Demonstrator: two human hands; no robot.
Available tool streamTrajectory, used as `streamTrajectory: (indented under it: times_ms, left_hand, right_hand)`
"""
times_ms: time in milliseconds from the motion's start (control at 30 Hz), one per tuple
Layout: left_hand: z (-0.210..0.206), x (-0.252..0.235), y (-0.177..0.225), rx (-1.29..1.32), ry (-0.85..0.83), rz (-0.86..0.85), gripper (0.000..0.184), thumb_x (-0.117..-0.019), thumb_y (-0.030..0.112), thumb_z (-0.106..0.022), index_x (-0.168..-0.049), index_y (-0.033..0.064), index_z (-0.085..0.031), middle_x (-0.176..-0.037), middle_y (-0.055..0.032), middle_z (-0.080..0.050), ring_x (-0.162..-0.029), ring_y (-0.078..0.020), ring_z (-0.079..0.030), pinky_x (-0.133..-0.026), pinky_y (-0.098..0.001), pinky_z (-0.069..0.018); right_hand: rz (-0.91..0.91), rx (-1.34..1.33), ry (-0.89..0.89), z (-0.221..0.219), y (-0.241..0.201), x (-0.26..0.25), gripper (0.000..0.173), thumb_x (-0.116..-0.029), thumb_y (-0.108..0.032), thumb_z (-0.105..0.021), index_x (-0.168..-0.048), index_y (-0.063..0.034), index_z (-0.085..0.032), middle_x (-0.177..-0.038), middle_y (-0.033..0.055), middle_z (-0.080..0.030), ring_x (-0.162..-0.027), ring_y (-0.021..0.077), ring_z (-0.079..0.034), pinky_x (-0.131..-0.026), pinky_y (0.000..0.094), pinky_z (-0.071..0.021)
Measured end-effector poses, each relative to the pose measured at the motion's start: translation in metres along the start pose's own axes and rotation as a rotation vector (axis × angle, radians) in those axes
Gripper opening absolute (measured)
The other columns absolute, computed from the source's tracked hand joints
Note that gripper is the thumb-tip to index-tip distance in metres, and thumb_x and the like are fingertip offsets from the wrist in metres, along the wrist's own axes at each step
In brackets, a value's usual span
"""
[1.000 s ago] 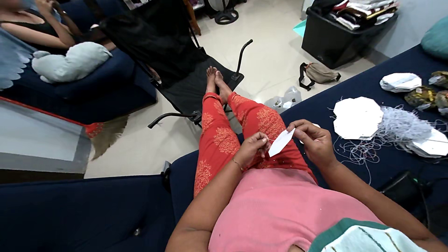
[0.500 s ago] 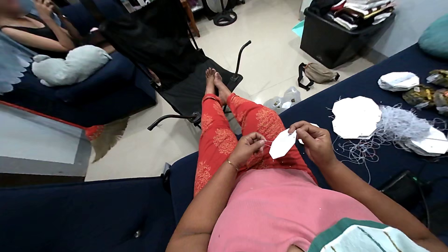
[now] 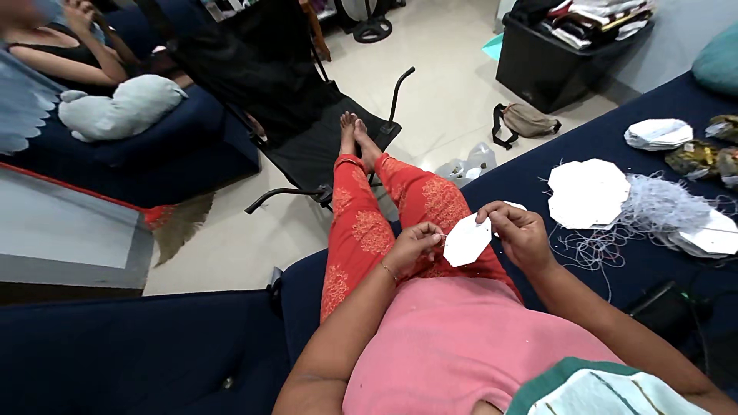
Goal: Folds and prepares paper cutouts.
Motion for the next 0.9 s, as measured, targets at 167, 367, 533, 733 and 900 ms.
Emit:
streamTrajectory:
  times_ms: [167,367,533,733,900]
  left_hand:
    - [0.003,0.005,0.007,-0.010,-0.066,-0.010,0.010,-0.0996,0.003,-0.051,-0.099,0.0058,-0.061,-0.076,0.0068,-0.067,-0.064,-0.0003,-0.062,-0.060,-0.0172,-0.0515]
    - [0.001,0.007,0.019,-0.159,0.013,-0.075,0.009,-0.0985,0.002,-0.056,-0.102,-0.0015,-0.064,-0.081,0.0040,-0.067,-0.071,-0.0022,-0.062,-0.068,-0.0202,-0.0536]
    - [-0.012,0.004,0.016,-0.390,-0.027,0.001,0.016,-0.1004,0.002,-0.056,-0.107,-0.0091,-0.064,-0.088,-0.0058,-0.068,-0.076,-0.0068,-0.066,-0.077,-0.0262,-0.0577]
    - [-0.021,0.001,0.014,-0.454,0.017,0.015,0.016,-0.1007,0.002,-0.056,-0.107,-0.0093,-0.065,-0.090,-0.0082,-0.069,-0.077,-0.0060,-0.066,-0.078,-0.0245,-0.0570]
    - [-0.019,0.002,0.011,-0.438,0.034,0.016,0.016,-0.0998,0.002,-0.058,-0.110,-0.0089,-0.064,-0.088,-0.0078,-0.068,-0.075,-0.0073,-0.066,-0.076,-0.0260,-0.0580]
  right_hand:
    - [-0.006,0.008,0.030,0.003,0.003,0.001,0.025,-0.1014,-0.020,-0.059,-0.081,-0.0191,-0.074,-0.095,-0.0072,-0.074,-0.084,0.0013,-0.067,-0.074,0.0198,-0.0549]
    - [-0.018,0.235,-0.063,0.015,0.020,0.007,0.020,-0.0958,-0.019,-0.067,-0.077,-0.0117,-0.069,-0.094,-0.0051,-0.073,-0.089,0.0013,-0.067,-0.079,0.0208,-0.0557]
    - [-0.020,0.587,-0.187,0.011,0.030,0.020,0.019,-0.0908,-0.026,-0.072,-0.094,-0.0066,-0.075,-0.101,0.0054,-0.074,-0.101,0.0143,-0.065,-0.087,0.0334,-0.0514]
    - [0.028,0.656,-0.273,-0.009,0.033,0.025,0.014,-0.0909,-0.015,-0.071,-0.093,-0.0024,-0.077,-0.095,0.0104,-0.075,-0.093,0.0216,-0.067,-0.085,0.0364,-0.0534]
    - [0.010,0.686,-0.220,-0.012,0.034,0.028,0.014,-0.0916,-0.014,-0.068,-0.089,-0.0018,-0.076,-0.086,0.0099,-0.073,-0.080,0.0173,-0.066,-0.074,0.0308,-0.0535]
Point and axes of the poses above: each hand's wrist, its own x-axis away from the middle knuckle, its own z-axis out of the back of the hand, y = z × x, the point moved 1 cm from there along -x, towards the middle knuckle
